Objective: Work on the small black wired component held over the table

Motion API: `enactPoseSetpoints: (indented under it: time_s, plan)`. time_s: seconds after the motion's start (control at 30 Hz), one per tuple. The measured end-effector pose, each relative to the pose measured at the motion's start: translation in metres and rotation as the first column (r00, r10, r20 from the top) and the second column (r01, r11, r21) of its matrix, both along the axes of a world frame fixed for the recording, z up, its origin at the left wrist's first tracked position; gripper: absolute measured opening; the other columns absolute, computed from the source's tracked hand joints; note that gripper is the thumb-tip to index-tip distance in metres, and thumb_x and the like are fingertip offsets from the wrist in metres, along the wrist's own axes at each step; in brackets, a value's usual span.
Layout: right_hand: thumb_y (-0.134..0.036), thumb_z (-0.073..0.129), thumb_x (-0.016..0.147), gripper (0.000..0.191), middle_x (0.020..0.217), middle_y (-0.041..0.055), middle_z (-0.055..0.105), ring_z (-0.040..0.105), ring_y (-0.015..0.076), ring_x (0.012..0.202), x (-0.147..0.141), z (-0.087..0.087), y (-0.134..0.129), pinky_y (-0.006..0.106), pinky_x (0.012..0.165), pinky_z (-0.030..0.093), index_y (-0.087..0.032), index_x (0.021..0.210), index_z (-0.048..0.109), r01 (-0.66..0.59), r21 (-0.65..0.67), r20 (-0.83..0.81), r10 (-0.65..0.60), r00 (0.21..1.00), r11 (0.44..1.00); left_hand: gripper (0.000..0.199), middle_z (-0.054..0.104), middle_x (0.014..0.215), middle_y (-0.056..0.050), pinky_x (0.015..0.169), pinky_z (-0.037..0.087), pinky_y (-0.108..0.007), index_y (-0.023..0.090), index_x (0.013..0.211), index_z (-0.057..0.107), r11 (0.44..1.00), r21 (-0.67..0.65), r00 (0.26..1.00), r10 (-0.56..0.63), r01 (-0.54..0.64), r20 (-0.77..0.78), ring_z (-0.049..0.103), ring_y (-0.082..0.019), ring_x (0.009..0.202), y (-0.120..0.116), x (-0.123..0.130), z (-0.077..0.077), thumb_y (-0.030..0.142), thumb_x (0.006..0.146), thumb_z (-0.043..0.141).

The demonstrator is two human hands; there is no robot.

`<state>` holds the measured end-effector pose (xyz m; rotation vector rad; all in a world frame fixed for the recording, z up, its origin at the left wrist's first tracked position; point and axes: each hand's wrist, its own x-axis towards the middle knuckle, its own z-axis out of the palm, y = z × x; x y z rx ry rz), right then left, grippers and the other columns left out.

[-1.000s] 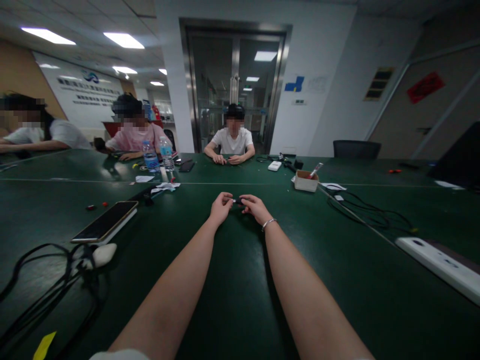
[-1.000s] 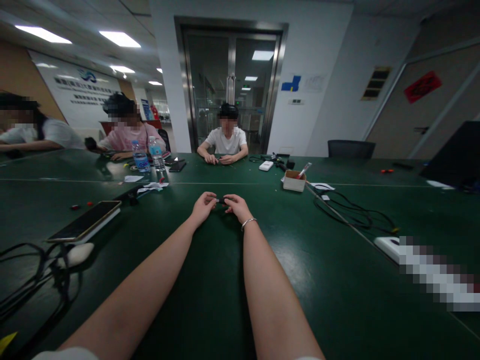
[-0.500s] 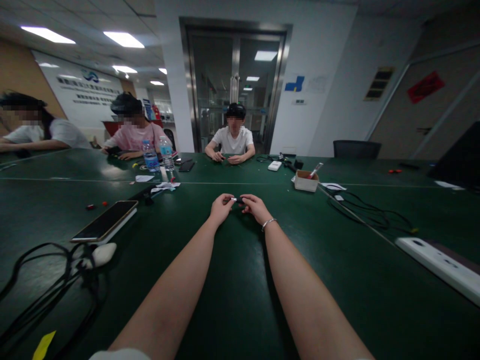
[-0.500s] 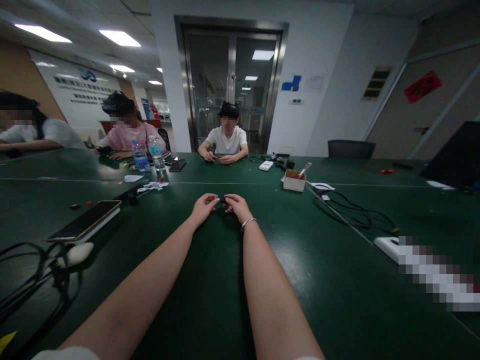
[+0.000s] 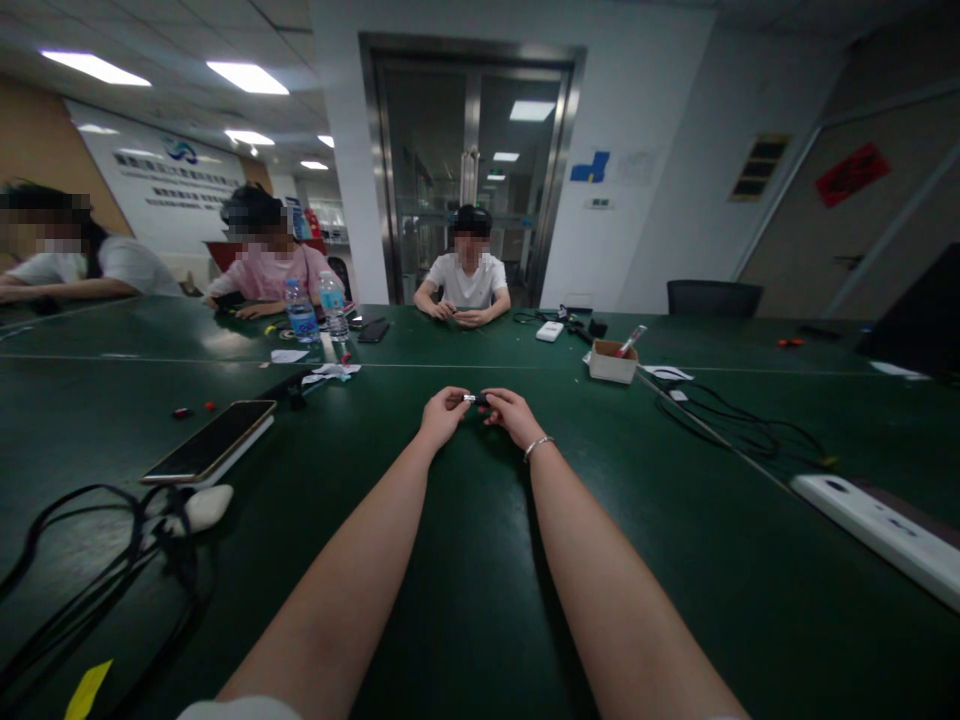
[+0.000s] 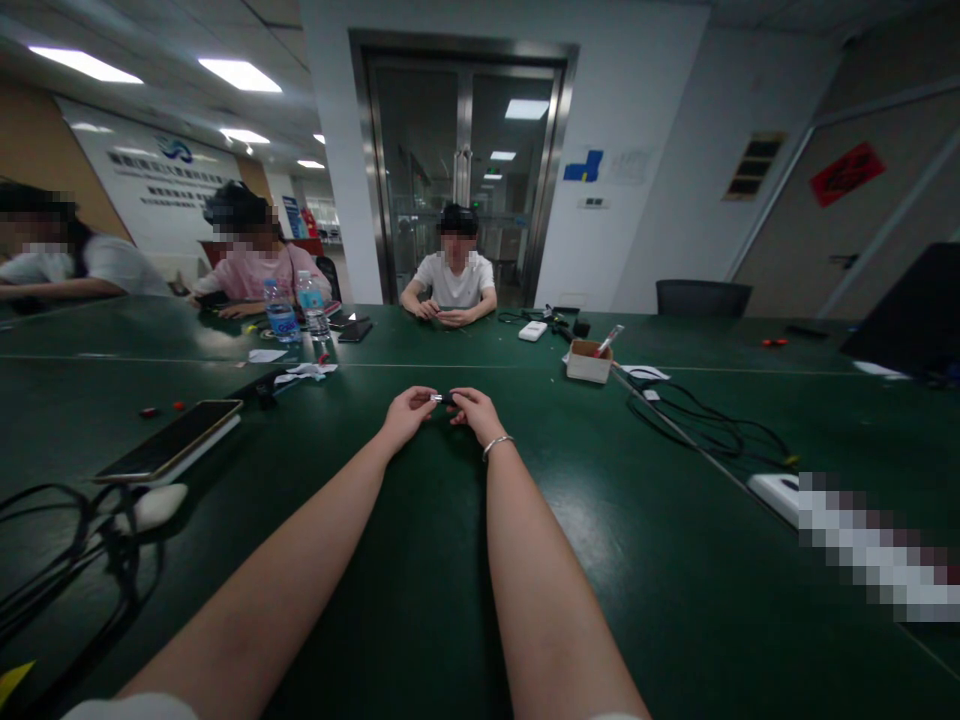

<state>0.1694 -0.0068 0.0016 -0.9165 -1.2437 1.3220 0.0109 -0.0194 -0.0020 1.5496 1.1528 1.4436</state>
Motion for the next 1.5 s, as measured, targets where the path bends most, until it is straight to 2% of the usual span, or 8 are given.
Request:
enactPoseSetpoints:
  time_s: [0.23,0.4,0.67,0.9,1.1,1.5]
  plan:
    - [-0.015,0.056,0.083,0.015,0.06,-0.0002,0.064,0.049,0.0038,0.038,0.0,0.001,0.0,0.02,0.049,0.053,-0.013,0.096,0.062,-0.006,-0.015,0.002,0.006,1.0,1.0,0.02,0.062,0.075,-0.003,0.062,0.049,-0.025,0.018,0.092,0.064,1.0,-0.013,1.0,-0.007,0.007,-0.009,0.059,-0.014,0.069,-0.001,-0.002,0.0,0.027,0.074,0.064]
    - [-0.016,0.057,0.082,0.014,0.06,-0.001,0.064,0.049,0.0034,0.038,0.0,0.0,0.001,0.019,0.049,0.053,-0.014,0.095,0.062,-0.007,-0.006,-0.006,0.007,1.0,1.0,0.023,0.064,0.078,-0.003,0.066,0.049,-0.026,0.017,0.091,0.064,1.0,-0.012,1.0,-0.003,0.003,0.008,0.06,-0.013,0.071,0.005,-0.002,-0.005,0.019,0.069,0.068]
    - [-0.014,0.058,0.082,0.015,0.06,-0.0012,0.063,0.049,0.0036,0.039,0.0,0.0,0.001,0.019,0.049,0.053,-0.014,0.096,0.061,-0.005,-0.004,0.004,0.005,1.0,1.0,0.018,0.065,0.075,-0.005,0.061,0.049,-0.025,0.015,0.09,0.063,0.998,-0.055,0.999,0.038,-0.038,-0.006,0.06,-0.012,0.065,0.008,0.0,-0.008,0.023,0.074,0.065]
    - [-0.016,0.058,0.083,0.016,0.064,-0.0006,0.063,0.049,0.0037,0.039,0.0,-0.002,0.002,0.021,0.047,0.054,-0.016,0.099,0.059,0.041,-0.009,-0.047,-0.041,0.998,0.999,0.019,0.061,0.069,-0.003,0.056,0.047,-0.022,0.013,0.081,0.06,0.981,-0.165,0.978,0.133,-0.106,0.161,0.055,-0.009,0.057,0.013,0.0,-0.006,0.033,0.077,0.061]
    - [-0.015,0.058,0.082,0.017,0.064,-0.0007,0.063,0.05,0.0038,0.04,0.001,-0.002,0.002,0.019,0.048,0.053,-0.015,0.098,0.061,-0.007,0.013,0.02,0.006,1.0,1.0,0.019,0.063,0.07,-0.004,0.056,0.047,-0.023,0.014,0.083,0.061,0.994,-0.106,0.999,0.033,-0.03,0.024,0.057,-0.011,0.058,0.012,0.001,-0.01,0.031,0.075,0.065]
    - [-0.014,0.058,0.081,0.017,0.064,-0.0002,0.064,0.051,0.0042,0.041,0.001,-0.003,0.001,0.018,0.047,0.051,-0.014,0.098,0.062,-0.034,0.034,0.039,0.032,0.999,0.999,0.023,0.065,0.071,-0.004,0.057,0.046,-0.025,0.016,0.083,0.063,0.997,-0.079,0.997,-0.029,0.024,-0.068,0.058,-0.013,0.06,0.009,-0.002,-0.01,0.038,0.075,0.063]
